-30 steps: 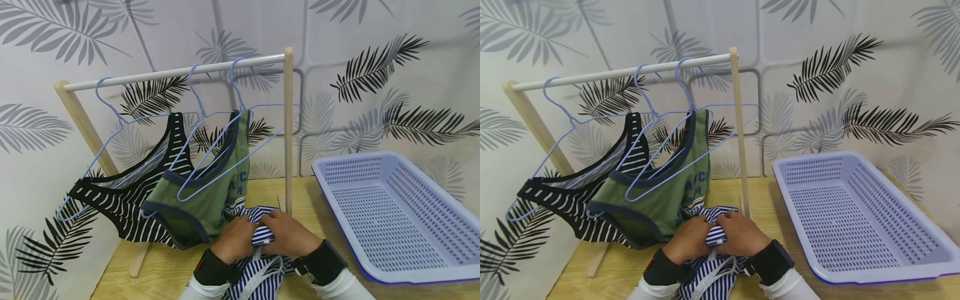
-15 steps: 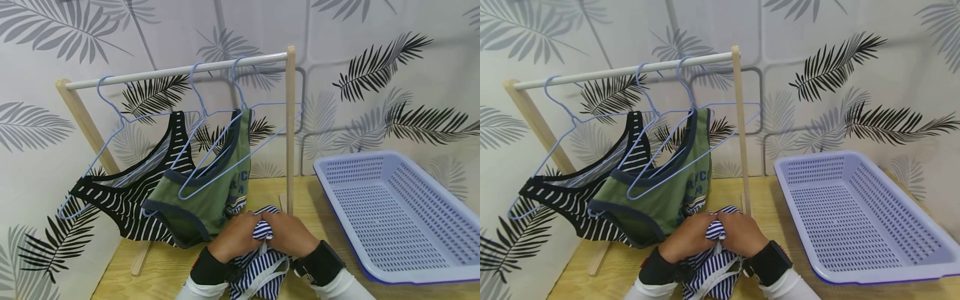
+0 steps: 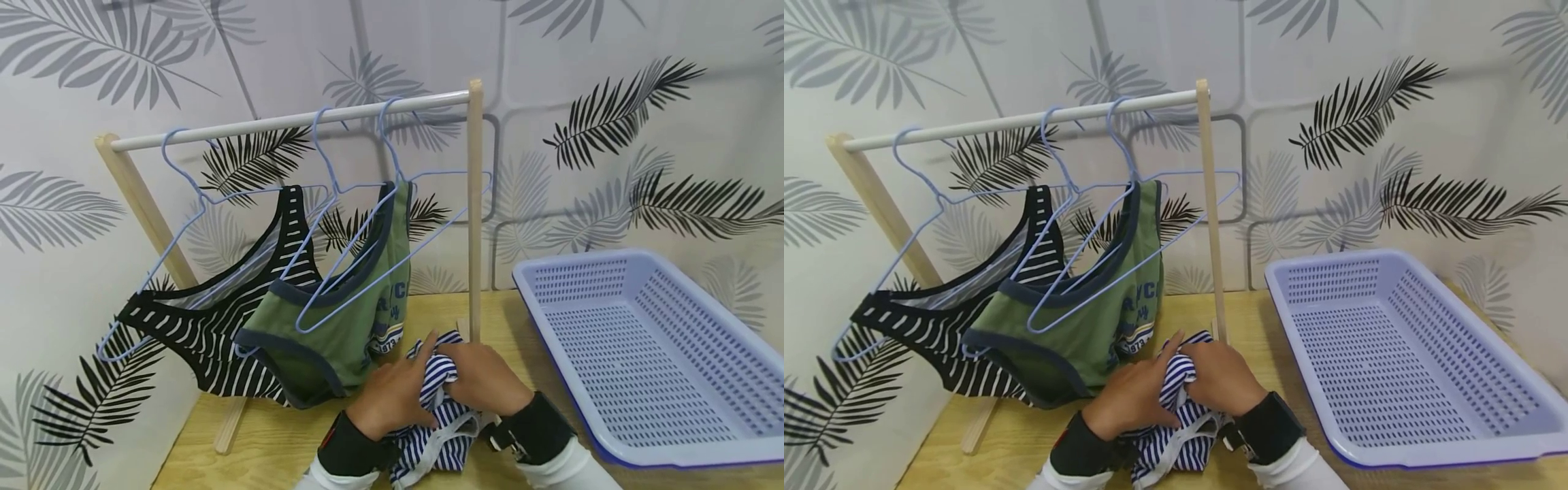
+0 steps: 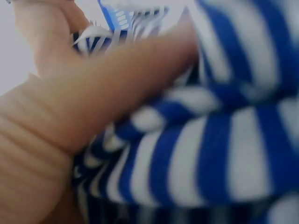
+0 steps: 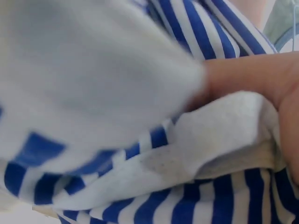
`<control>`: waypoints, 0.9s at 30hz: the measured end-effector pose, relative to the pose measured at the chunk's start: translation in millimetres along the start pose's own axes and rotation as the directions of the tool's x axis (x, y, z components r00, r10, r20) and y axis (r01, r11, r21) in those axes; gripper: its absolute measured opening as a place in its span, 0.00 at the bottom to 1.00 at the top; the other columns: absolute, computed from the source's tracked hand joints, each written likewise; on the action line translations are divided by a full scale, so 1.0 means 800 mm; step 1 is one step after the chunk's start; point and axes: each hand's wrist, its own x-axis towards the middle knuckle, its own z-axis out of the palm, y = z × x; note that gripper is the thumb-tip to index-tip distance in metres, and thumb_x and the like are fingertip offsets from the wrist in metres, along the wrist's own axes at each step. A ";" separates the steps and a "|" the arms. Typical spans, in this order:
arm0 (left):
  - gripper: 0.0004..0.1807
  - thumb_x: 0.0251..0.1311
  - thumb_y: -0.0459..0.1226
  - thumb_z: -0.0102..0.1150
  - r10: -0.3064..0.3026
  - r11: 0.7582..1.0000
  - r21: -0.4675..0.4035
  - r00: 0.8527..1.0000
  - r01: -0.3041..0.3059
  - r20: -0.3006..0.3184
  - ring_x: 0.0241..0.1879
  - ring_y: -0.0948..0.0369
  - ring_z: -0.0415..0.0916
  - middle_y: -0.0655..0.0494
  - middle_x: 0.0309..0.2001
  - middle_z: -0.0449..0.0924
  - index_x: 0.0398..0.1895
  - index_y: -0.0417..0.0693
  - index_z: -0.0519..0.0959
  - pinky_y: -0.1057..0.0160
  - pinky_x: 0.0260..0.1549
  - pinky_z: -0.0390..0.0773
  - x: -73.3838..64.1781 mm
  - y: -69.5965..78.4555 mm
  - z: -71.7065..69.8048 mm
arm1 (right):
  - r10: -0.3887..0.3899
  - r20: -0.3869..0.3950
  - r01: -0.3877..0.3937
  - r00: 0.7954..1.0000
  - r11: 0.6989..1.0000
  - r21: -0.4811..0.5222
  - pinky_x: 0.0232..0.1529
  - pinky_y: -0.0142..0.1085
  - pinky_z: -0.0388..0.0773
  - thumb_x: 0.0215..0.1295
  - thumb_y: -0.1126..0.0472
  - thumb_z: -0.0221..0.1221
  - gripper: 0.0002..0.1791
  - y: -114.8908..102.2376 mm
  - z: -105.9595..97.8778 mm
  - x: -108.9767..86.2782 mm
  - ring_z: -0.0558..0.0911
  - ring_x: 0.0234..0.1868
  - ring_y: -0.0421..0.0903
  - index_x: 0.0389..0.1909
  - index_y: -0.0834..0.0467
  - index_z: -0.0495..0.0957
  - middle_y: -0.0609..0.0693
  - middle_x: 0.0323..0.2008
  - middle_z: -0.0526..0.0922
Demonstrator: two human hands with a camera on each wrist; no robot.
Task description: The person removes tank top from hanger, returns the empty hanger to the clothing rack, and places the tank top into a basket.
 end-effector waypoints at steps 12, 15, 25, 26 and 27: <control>0.20 0.47 0.40 0.73 0.108 0.979 0.184 0.987 -0.085 -0.120 0.31 0.58 0.79 0.55 0.35 0.83 0.46 0.49 0.80 0.58 0.28 0.77 0.003 -0.003 0.006 | -0.109 0.212 0.062 0.971 0.974 0.218 0.52 0.48 0.72 0.46 0.40 0.71 0.45 0.002 -0.013 -0.011 0.75 0.54 0.50 0.62 0.57 0.68 0.53 0.55 0.75; 0.19 0.50 0.41 0.71 0.136 0.974 0.197 0.984 -0.112 -0.114 0.31 0.58 0.79 0.55 0.35 0.83 0.47 0.50 0.80 0.58 0.29 0.77 0.003 -0.005 0.008 | -0.143 0.206 0.076 0.968 0.950 0.302 0.57 0.50 0.69 0.52 0.35 0.65 0.48 0.004 -0.009 -0.008 0.72 0.59 0.52 0.68 0.60 0.64 0.57 0.61 0.71; 0.28 0.52 0.32 0.69 0.241 0.964 0.127 0.970 -0.235 -0.030 0.49 0.55 0.77 0.49 0.51 0.79 0.58 0.49 0.73 0.58 0.45 0.77 -0.001 -0.011 -0.004 | -0.123 0.311 -0.003 0.942 0.926 0.377 0.63 0.57 0.61 0.46 0.39 0.71 0.59 0.016 0.004 -0.005 0.60 0.69 0.59 0.74 0.58 0.52 0.60 0.70 0.58; 0.29 0.51 0.30 0.69 0.252 0.962 0.114 0.967 -0.247 -0.031 0.49 0.55 0.77 0.48 0.52 0.78 0.58 0.49 0.73 0.58 0.46 0.77 -0.001 -0.012 -0.006 | -0.117 0.328 -0.018 0.937 0.924 0.382 0.63 0.57 0.60 0.44 0.40 0.72 0.61 0.016 0.006 -0.005 0.60 0.69 0.59 0.75 0.57 0.50 0.60 0.71 0.57; 0.30 0.50 0.28 0.68 0.258 0.962 0.098 0.966 -0.254 -0.032 0.50 0.55 0.76 0.48 0.52 0.77 0.59 0.49 0.72 0.58 0.46 0.77 -0.001 -0.012 -0.008 | -0.109 0.345 -0.035 0.932 0.922 0.385 0.63 0.56 0.61 0.43 0.41 0.73 0.62 0.016 0.007 -0.005 0.61 0.68 0.58 0.75 0.57 0.49 0.59 0.70 0.59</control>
